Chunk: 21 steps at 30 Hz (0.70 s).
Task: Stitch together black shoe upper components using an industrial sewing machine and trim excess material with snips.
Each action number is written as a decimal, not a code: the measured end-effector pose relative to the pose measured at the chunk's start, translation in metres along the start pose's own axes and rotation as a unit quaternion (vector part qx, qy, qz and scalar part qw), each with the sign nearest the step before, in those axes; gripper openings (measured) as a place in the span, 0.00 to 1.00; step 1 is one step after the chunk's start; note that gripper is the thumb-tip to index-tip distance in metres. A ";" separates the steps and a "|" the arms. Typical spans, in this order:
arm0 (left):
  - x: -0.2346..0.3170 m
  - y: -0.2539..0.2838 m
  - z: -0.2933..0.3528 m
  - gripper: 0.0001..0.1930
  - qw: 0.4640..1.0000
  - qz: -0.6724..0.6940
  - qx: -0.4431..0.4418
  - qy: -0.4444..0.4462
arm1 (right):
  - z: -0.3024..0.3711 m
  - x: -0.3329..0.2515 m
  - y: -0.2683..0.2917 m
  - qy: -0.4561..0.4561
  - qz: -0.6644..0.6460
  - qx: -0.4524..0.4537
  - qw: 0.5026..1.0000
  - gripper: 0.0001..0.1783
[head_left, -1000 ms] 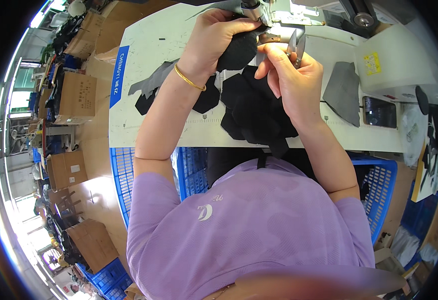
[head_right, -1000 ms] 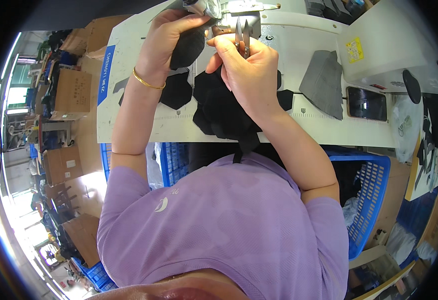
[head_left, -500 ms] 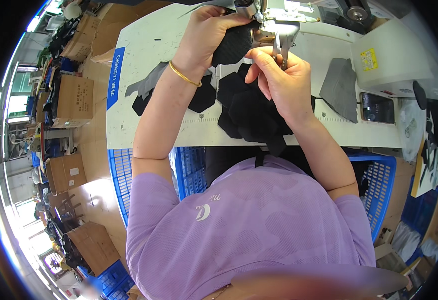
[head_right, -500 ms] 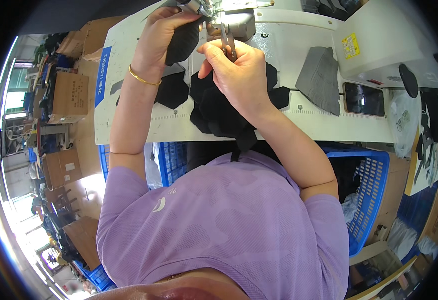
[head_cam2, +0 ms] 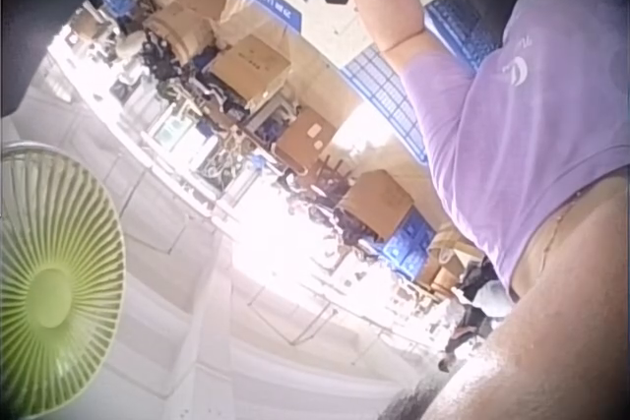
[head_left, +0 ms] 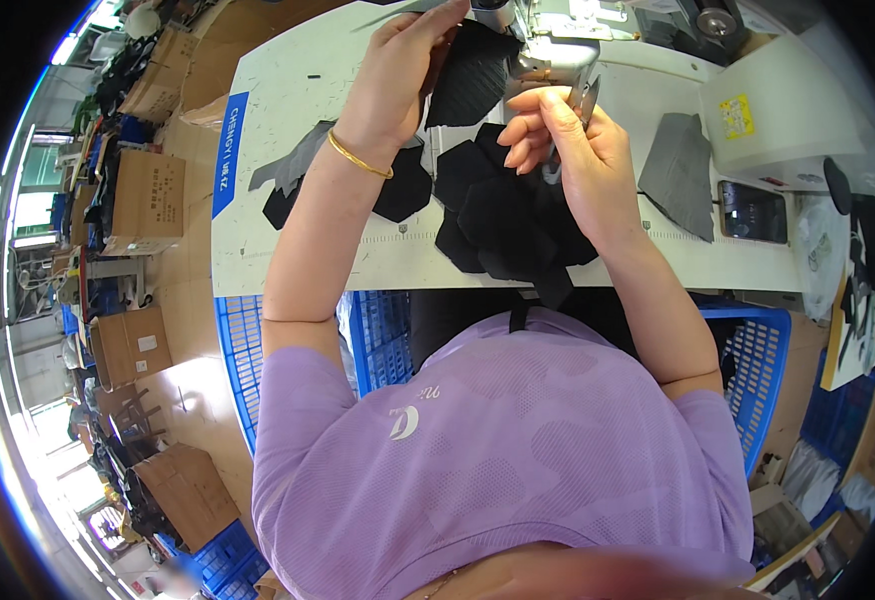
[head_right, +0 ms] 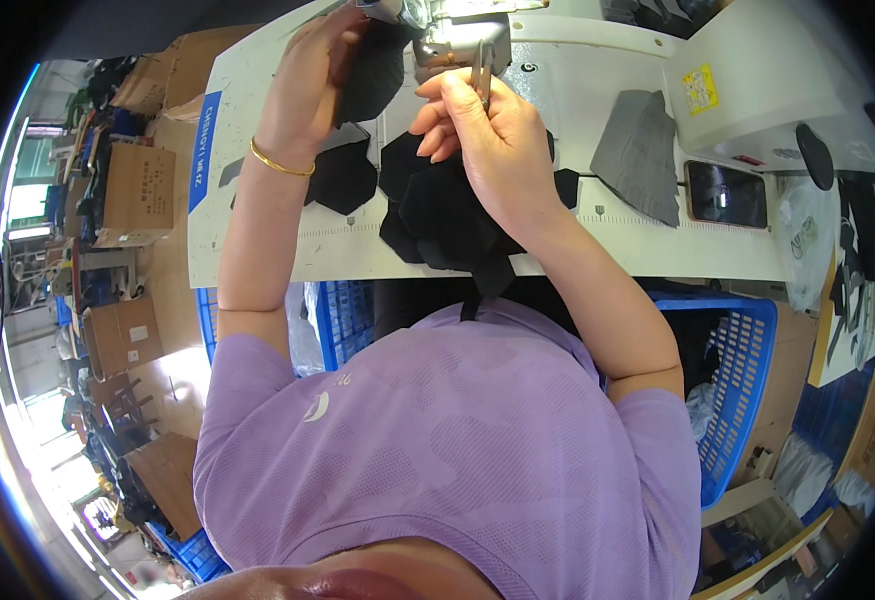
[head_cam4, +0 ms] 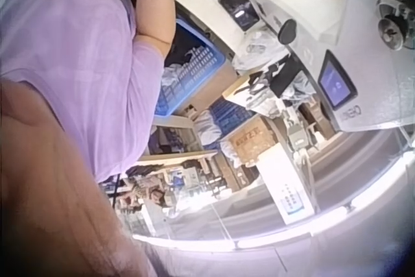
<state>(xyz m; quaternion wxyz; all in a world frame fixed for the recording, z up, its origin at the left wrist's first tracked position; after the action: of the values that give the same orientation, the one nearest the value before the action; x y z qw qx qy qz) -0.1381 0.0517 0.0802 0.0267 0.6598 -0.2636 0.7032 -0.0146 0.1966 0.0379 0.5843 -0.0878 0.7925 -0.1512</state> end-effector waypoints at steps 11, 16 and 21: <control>0.001 -0.006 0.031 0.09 0.992 -0.058 0.092 -0.061 | 0.007 -0.029 0.013 -0.098 0.152 -0.086 0.980 0.18; -0.023 0.008 0.078 0.10 0.987 -0.060 0.123 -0.089 | 0.023 -0.014 0.008 0.187 0.513 -0.019 0.838 0.14; -0.041 0.010 0.096 0.09 0.972 -0.138 0.151 -0.117 | 0.024 -0.005 -0.008 0.221 0.622 -0.006 0.751 0.13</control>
<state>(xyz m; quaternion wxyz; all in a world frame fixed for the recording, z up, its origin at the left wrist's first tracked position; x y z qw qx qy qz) -0.0491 0.0165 0.0376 -0.0079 0.7640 -0.0618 0.6422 0.0090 0.1874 0.0384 0.3571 0.4574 0.7797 0.2351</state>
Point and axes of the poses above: each hand's wrist, its own z-axis away from the middle knuckle, its own y-axis out of the back of the hand, x = y × z, the point moved 1 cm from there along -z, towards the middle knuckle, and after that the axes turned 1 degree about -x, right-handed, at the moved point
